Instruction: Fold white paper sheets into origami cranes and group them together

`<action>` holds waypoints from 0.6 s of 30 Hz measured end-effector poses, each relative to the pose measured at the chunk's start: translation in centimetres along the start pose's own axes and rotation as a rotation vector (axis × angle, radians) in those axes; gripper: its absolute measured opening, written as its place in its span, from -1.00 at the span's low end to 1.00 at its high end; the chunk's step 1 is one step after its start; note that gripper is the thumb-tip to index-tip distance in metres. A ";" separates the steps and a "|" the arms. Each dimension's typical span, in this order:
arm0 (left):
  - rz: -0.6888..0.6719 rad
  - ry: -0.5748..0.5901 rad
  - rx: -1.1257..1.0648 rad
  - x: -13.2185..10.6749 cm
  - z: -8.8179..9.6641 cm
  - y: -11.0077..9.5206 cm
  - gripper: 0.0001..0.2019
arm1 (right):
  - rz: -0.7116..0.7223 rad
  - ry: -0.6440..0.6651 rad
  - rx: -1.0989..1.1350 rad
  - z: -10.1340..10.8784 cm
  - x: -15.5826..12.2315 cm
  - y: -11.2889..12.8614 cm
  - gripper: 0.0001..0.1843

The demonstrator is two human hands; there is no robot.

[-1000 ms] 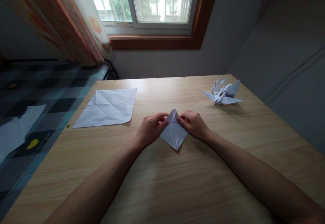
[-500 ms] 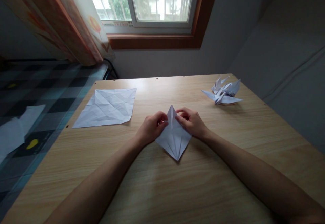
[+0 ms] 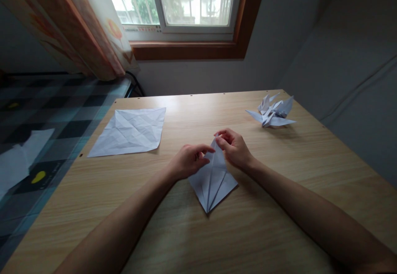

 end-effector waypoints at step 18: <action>0.166 -0.378 -0.351 -0.6 2.4 2.3 -0.72 | -0.062 0.144 -0.092 -1.0 -0.6 -0.4 -0.75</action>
Point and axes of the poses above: each hand's wrist, its own x-axis towards the middle knuckle, its own z-axis out of the back of the hand, y = z × x, the point moved 8 cm from there along x, towards the middle knuckle, and after that the axes turned 6 degrees about -z, right-handed, at the moved point
